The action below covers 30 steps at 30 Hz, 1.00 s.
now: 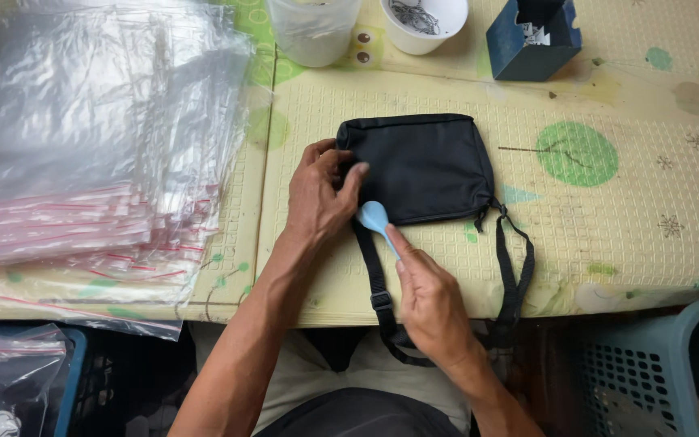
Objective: The person cleans a black shoulder bag using a blue brush, scrubbing the exterior and the attached strap. They then manipulate the bag's zipper and handle a small metal object from a nearby container.
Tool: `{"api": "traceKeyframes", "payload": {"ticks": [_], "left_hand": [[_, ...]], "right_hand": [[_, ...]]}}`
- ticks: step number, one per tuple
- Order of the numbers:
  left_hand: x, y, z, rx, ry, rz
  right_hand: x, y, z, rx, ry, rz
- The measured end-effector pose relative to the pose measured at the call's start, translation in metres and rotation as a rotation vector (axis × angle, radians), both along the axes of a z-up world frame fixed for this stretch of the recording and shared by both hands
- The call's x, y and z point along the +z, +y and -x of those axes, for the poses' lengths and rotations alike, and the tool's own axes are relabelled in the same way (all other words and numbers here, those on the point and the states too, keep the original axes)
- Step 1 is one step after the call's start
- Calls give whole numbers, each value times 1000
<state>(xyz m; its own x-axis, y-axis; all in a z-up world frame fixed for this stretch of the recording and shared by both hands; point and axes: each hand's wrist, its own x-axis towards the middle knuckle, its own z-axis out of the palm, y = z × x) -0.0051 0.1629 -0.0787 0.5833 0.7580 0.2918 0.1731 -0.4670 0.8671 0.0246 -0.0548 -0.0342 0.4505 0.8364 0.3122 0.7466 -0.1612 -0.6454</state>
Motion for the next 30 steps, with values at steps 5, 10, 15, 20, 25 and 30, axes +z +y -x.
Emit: {"api": "traceKeyframes", "payload": {"ticks": [5, 10, 15, 20, 25, 30], "left_hand": [[-8, 1, 3, -78, 141, -107], [-5, 2, 1, -78, 141, -86], [-14, 0, -2, -3, 37, -58], [-19, 2, -4, 13, 25, -98], [-15, 2, -6, 13, 88, -109], [-1, -2, -2, 24, 82, -48]], "right_hand": [[-19, -43, -23, -221, -213, 189], [-2, -79, -64, -516, -327, 334], [39, -26, -45, -299, -87, -42], [-3, 71, -56, -103, -204, -209], [-31, 108, -92, -147, -234, 32], [-17, 53, -145, -393, -275, 322]]}}
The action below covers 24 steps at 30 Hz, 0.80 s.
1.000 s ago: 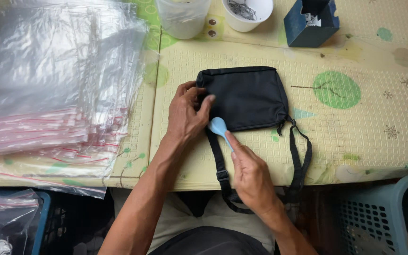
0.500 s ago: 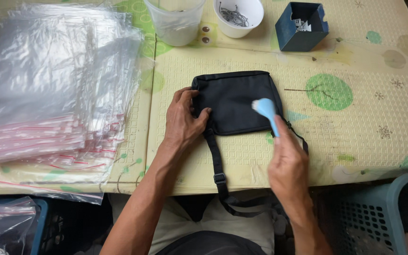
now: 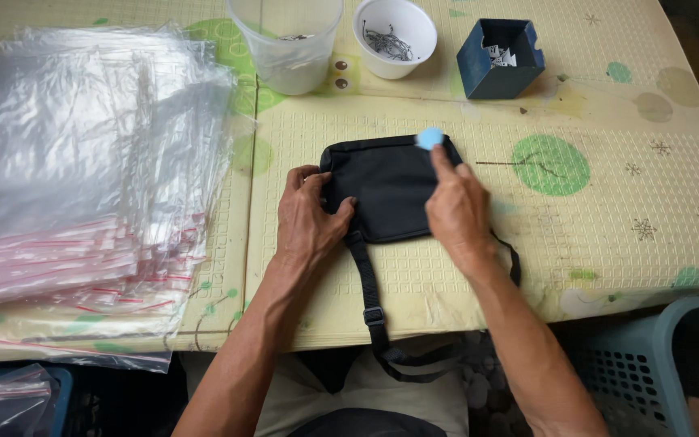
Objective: The person cleans a black shoulder bag using a blue brush, scrubbing the exterior and the attached strap. They then manipulate the bag's zipper and handle a small metal object from a nearby container.
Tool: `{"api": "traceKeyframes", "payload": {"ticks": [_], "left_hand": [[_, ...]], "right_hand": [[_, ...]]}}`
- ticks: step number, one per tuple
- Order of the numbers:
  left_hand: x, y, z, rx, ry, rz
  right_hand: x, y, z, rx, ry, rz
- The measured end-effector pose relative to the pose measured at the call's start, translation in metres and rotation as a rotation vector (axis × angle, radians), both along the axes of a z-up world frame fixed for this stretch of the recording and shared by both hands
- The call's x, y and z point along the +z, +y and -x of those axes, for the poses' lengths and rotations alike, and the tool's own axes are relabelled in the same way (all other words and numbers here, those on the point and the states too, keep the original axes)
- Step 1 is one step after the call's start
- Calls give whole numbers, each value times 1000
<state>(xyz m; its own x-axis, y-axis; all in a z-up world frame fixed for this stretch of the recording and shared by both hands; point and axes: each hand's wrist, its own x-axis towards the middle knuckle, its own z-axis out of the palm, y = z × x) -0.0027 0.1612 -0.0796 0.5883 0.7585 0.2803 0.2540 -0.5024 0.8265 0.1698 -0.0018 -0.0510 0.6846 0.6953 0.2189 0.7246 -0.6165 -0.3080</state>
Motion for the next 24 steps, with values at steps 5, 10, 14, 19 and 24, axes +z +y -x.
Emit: {"api": "traceKeyframes", "payload": {"ticks": [5, 10, 14, 19, 24], "left_hand": [[8, -9, -2, 3, 51, -15], [4, -8, -3, 34, 73, -22], [1, -7, -2, -4, 78, -61], [0, -11, -1, -51, 6, -122], [30, -47, -9, -115, 3, -522]], "right_hand": [[24, -26, -1, -31, 32, -17], [66, -79, 69, -101, 153, 173], [58, -124, 100, -31, 292, -65], [29, -145, 87, -93, 175, -335], [18, -137, 50, -327, 285, -366]]}}
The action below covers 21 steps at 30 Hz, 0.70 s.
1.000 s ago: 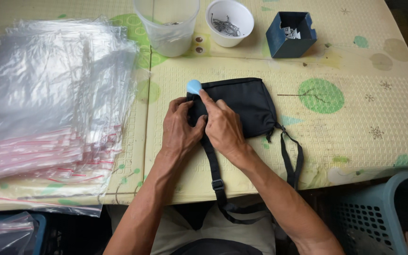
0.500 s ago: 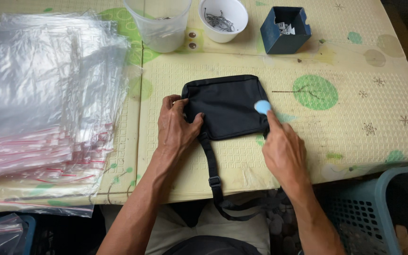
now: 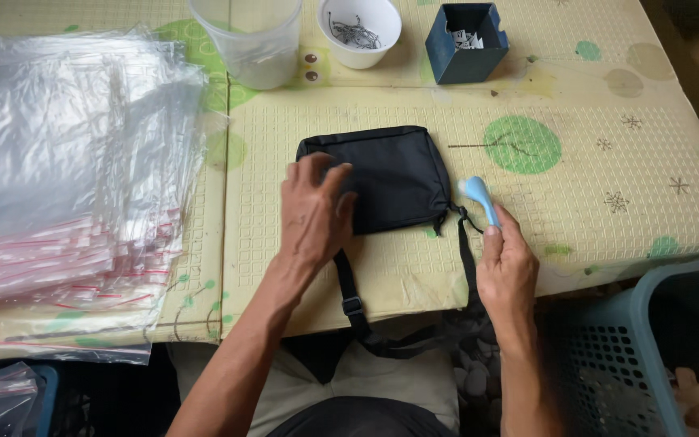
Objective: The person cleans a black shoulder bag using a blue brush, scrubbing the exterior and the attached strap. They then manipulate the bag's zipper and handle a small metal object from a nearby container.
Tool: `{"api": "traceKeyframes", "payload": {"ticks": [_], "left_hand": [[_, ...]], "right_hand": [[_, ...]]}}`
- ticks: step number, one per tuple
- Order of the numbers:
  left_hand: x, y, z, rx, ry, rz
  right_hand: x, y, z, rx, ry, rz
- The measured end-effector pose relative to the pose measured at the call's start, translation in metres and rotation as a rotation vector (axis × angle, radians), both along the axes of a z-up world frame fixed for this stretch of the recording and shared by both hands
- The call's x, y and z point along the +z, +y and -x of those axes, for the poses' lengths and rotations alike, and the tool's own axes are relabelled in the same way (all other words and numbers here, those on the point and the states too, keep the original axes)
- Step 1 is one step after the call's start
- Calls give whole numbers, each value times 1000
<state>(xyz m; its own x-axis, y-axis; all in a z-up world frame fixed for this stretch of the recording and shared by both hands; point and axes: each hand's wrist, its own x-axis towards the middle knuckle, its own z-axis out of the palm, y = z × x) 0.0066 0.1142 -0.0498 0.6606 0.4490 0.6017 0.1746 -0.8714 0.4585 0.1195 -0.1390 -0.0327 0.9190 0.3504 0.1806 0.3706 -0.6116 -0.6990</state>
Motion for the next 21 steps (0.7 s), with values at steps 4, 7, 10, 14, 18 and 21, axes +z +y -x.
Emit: {"api": "traceKeyframes", "payload": {"ticks": [4, 7, 10, 14, 18, 21], "left_hand": [[-15, -34, -39, -211, 62, -38], [-17, -67, -68, -352, 176, -74], [-15, -85, -98, -359, 394, -167], [-53, -91, -141, -307, 503, -123], [-19, -90, -143, -373, 301, -19], [31, -80, -123, -482, 121, 165]], "right_hand": [[-12, 2, -10, -24, 132, 14], [-13, -7, -15, 31, 404, -439], [-11, -24, -33, 87, 683, -756], [-28, -40, -54, -3, 499, -968], [-28, -37, -55, 11, 416, -925], [-52, -51, -75, 24, 485, -1028]]}}
